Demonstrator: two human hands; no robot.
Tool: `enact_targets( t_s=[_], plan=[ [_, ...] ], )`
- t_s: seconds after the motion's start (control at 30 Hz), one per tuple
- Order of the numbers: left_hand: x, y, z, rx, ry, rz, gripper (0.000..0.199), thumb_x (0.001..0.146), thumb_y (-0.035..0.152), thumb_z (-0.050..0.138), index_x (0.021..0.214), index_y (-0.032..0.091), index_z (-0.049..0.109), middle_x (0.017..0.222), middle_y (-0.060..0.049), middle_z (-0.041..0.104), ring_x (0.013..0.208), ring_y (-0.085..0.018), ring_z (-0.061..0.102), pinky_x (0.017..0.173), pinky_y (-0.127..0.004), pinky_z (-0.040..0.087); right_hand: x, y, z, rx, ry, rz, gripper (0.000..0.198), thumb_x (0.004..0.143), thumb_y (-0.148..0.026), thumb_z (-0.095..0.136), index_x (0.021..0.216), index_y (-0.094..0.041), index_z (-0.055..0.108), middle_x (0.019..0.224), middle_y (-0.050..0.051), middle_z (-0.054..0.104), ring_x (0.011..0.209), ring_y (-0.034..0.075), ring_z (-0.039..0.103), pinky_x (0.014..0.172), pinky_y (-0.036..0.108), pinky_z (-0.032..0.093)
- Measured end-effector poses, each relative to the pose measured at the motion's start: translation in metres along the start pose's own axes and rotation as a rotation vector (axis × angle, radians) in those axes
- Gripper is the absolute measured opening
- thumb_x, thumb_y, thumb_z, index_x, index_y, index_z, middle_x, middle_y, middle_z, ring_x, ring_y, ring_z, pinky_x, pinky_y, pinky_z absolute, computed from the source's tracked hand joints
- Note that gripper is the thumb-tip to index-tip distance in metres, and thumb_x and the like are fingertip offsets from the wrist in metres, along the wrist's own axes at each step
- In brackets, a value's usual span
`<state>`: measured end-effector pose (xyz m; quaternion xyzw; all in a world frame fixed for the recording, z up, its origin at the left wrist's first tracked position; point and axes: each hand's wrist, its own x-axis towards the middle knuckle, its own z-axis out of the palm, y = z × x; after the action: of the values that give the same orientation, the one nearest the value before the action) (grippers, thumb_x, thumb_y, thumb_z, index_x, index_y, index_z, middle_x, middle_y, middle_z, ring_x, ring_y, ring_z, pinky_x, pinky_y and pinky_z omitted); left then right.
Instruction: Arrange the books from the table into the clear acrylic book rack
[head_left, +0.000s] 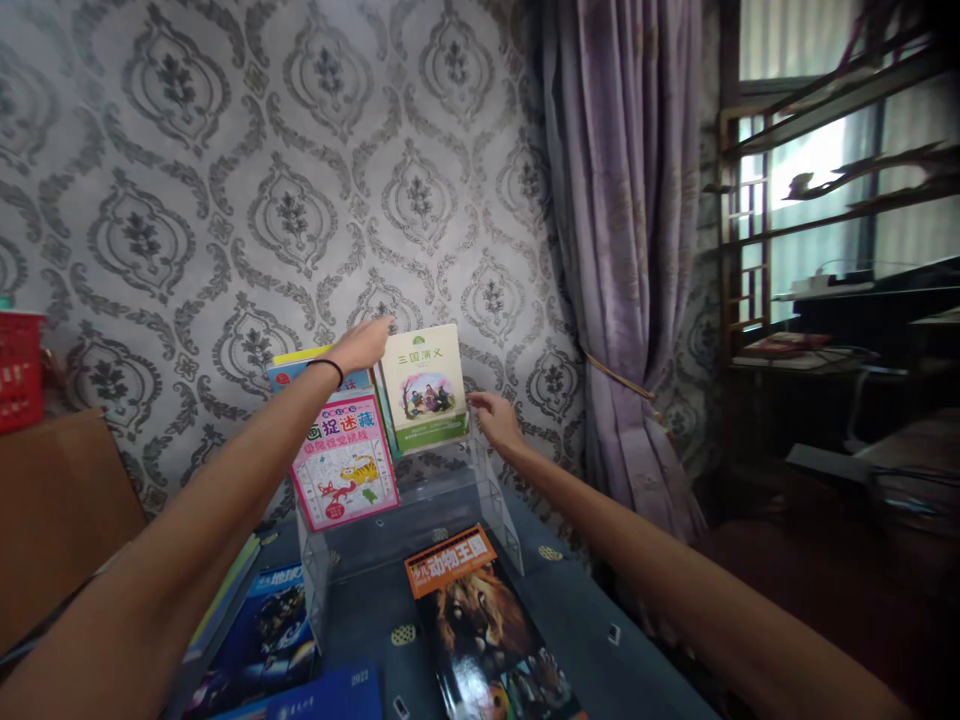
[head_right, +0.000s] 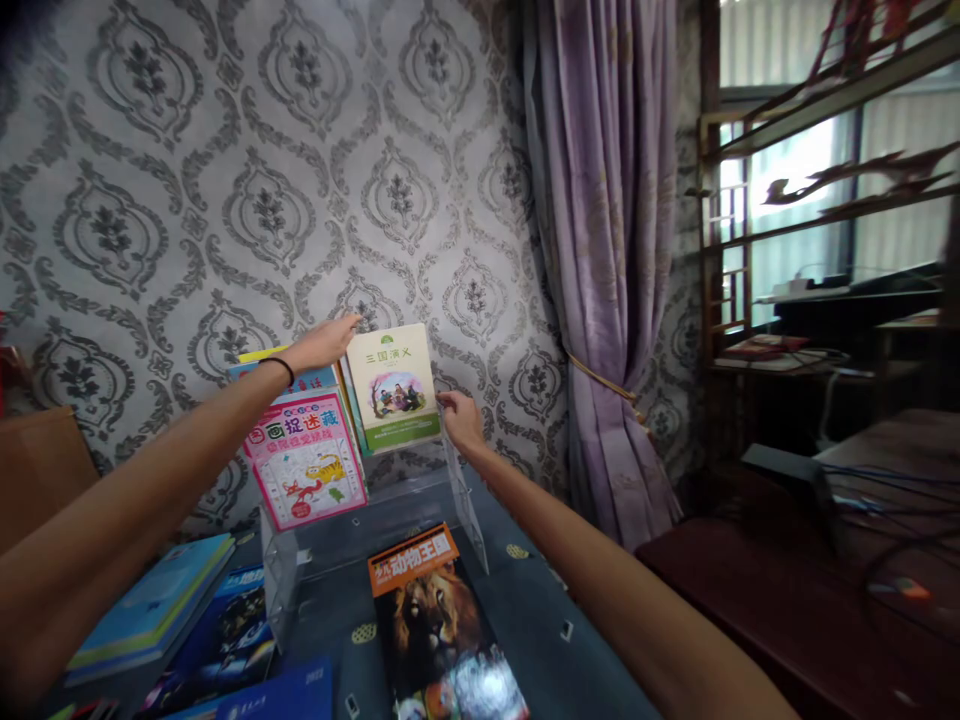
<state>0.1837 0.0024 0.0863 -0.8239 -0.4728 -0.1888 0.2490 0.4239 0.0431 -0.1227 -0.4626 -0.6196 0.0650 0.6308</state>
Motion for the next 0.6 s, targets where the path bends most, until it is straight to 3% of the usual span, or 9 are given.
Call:
enact_targets(
  t_s=[0.17, 0.37, 0.5, 0.6],
  plan=[
    [0.003, -0.019, -0.015, -0.112, 0.086, -0.077, 0.044, 0.09, 0.008, 0.038, 0.127, 0.017, 0.061, 0.128, -0.01, 0.07, 0.119, -0.02, 0.064, 0.101, -0.029, 0.048, 0.004, 0.001, -0.004, 0.012, 0.001, -0.004, 0.044, 0.071, -0.01, 0.046, 0.103, -0.017, 0.075, 0.102, 0.01, 0.079, 0.1, 0.026, 0.074, 0.094, 0.044, 0.057],
    [-0.001, -0.027, -0.023, -0.074, 0.02, -0.07, 0.04, 0.093, 0.016, 0.04, 0.121, 0.015, 0.069, 0.125, -0.01, 0.071, 0.118, -0.023, 0.064, 0.101, -0.03, 0.047, 0.027, -0.021, -0.002, 0.029, 0.002, -0.084, 0.054, 0.078, -0.015, 0.049, 0.13, -0.017, 0.061, 0.129, 0.014, 0.069, 0.116, 0.029, 0.067, 0.103, 0.048, 0.052],
    [-0.001, -0.018, -0.015, -0.05, -0.029, 0.002, 0.04, 0.092, 0.021, 0.042, 0.119, 0.019, 0.071, 0.124, -0.009, 0.072, 0.115, -0.024, 0.065, 0.099, -0.03, 0.048, 0.053, -0.056, -0.002, -0.079, 0.026, -0.297, 0.061, 0.083, -0.019, 0.048, 0.144, -0.018, 0.047, 0.146, 0.015, 0.054, 0.134, 0.031, 0.052, 0.114, 0.051, 0.041],
    [0.001, -0.014, -0.008, -0.034, -0.058, 0.054, 0.036, 0.09, 0.022, 0.044, 0.109, 0.02, 0.074, 0.11, -0.008, 0.076, 0.104, -0.025, 0.067, 0.092, -0.033, 0.05, 0.072, -0.08, -0.001, -0.142, 0.011, -0.391, 0.061, 0.086, -0.02, 0.045, 0.146, -0.018, 0.043, 0.146, 0.016, 0.054, 0.131, 0.031, 0.052, 0.113, 0.052, 0.041]
  ],
)
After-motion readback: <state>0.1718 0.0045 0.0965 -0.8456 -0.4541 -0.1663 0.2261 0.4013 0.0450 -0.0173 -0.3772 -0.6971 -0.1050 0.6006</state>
